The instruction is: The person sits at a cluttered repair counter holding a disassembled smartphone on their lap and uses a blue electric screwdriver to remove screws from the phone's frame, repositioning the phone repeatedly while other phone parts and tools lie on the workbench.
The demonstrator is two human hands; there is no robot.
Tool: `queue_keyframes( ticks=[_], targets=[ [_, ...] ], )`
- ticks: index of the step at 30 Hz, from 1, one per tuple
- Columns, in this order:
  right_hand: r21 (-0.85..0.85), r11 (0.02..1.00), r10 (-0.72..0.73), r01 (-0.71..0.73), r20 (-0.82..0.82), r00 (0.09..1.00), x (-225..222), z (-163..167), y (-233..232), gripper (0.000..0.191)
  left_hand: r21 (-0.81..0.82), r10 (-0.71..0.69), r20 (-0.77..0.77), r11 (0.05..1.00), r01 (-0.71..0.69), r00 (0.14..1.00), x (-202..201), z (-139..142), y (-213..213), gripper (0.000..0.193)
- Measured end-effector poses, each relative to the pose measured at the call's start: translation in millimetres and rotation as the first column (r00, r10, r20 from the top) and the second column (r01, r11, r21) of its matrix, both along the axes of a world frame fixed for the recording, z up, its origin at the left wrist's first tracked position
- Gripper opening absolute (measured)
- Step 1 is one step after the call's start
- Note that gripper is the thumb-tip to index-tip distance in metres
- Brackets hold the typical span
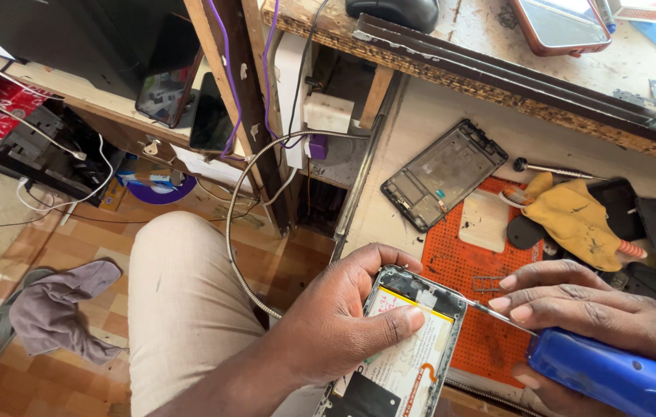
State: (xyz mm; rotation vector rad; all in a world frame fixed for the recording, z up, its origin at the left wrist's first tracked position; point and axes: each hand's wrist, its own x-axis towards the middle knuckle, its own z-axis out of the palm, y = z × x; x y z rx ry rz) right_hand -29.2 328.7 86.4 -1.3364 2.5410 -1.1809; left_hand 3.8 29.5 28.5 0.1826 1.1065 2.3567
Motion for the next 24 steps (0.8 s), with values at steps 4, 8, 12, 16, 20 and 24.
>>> queue_keyframes(
  ticks=[4, 8, 12, 16, 20, 24],
  targets=[
    [-0.03, 0.999, -0.037, 0.035, -0.064, 0.997, 5.8, 0.4, -8.9, 0.057, -0.019, 0.002, -0.004, 1.0, -0.003, 1.0, -0.4, 0.5, 0.0, 0.047],
    [0.01, 0.999, -0.029, 0.03, -0.072, 0.997, 8.5, 5.2, -11.7, 0.059, -0.03, 0.008, 0.005, 1.0, -0.008, 1.0, -0.3, 1.7, 1.0, 0.047],
    [0.094, 0.995, 0.017, -0.01, -0.076, 0.997, 6.5, 11.0, -7.1, 0.059, -0.016, 0.008, 0.042, 1.0, -0.007, 0.999, 0.9, 3.4, 1.6, 0.048],
    [0.101, 0.995, 0.0, 0.01, -0.103, 0.995, 8.7, 10.0, -6.0, 0.057, -0.005, 0.013, 0.024, 1.0, -0.013, 1.0, 1.6, 5.5, 2.2, 0.049],
    [0.019, 0.996, -0.082, 0.088, -0.209, 0.974, -0.2, 3.1, -9.7, 0.056, 0.007, -0.05, -0.007, 0.999, 0.051, 0.999, 5.6, 6.3, -2.1, 0.057],
    [-0.108, 0.985, -0.13, 0.136, 0.059, 0.99, -7.7, 7.6, -1.5, 0.053, -0.033, -0.009, -0.024, 0.999, 0.009, 1.0, 4.9, 4.5, 0.3, 0.059]
  ],
)
